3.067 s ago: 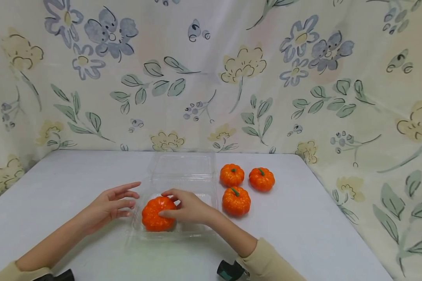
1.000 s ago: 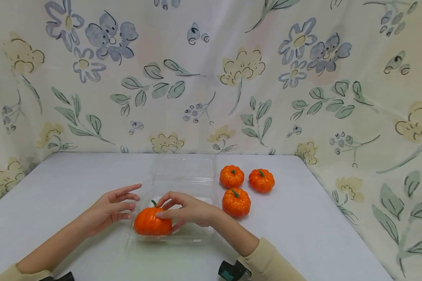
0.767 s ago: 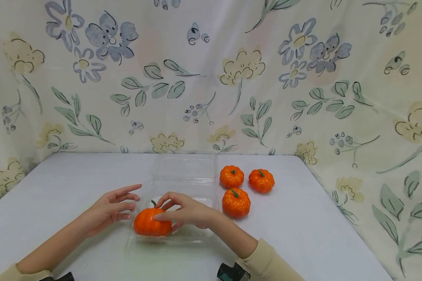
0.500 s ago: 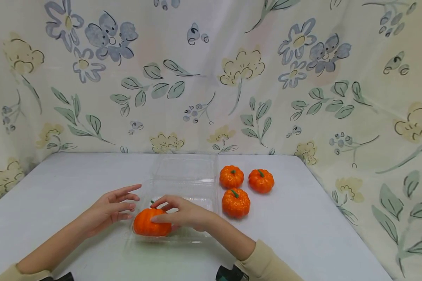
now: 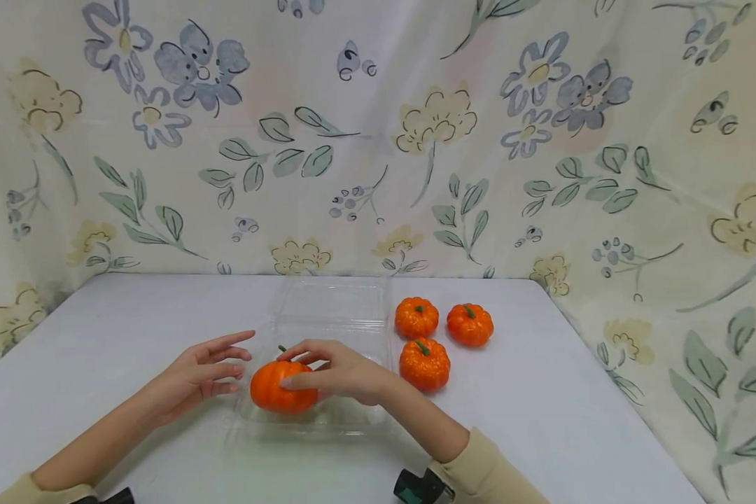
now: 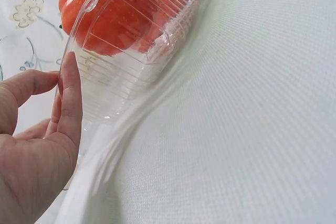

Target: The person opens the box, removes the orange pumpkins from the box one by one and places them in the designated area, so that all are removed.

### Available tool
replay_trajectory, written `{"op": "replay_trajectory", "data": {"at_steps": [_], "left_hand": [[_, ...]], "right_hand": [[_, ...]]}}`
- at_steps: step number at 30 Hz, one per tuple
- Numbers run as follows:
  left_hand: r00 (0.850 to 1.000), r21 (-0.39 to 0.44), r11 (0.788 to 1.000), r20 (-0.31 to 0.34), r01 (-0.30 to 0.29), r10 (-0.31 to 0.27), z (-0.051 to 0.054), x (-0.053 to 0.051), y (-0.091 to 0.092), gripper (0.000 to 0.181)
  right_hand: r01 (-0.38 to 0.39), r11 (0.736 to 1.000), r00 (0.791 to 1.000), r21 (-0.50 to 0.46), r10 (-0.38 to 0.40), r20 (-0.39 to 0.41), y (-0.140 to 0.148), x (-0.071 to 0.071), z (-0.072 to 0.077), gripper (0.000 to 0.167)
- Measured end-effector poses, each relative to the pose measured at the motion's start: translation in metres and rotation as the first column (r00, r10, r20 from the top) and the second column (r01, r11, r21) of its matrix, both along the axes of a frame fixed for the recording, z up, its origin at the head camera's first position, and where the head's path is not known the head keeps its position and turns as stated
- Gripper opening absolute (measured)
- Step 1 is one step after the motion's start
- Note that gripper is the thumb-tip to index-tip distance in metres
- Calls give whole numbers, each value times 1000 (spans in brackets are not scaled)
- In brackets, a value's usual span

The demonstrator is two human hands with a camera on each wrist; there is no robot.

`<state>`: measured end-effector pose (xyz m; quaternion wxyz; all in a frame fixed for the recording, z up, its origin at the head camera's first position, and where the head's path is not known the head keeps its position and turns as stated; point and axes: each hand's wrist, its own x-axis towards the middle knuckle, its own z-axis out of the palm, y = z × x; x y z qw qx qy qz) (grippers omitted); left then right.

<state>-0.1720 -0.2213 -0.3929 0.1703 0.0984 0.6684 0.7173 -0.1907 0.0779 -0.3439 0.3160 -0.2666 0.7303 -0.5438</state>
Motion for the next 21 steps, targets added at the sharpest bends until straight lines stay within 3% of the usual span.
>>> {"op": "replay_trajectory", "data": {"at_steps": [6,13,21], "left_hand": [[1000,-4,1000,18,-13,13,1,0,1,75],[1000,-3,1000,17,-14,14,2,0,2,73],[1000,16,1000,19,-13,12,0,-1,1,71]], "right_hand": [[0,1000,999,-11,0,-38,5,-1,4,41],[8,1000,987,13,-5,-161,13,1,7,45],[23,1000,987,3,-22,-159,22,3,10,44]]}}
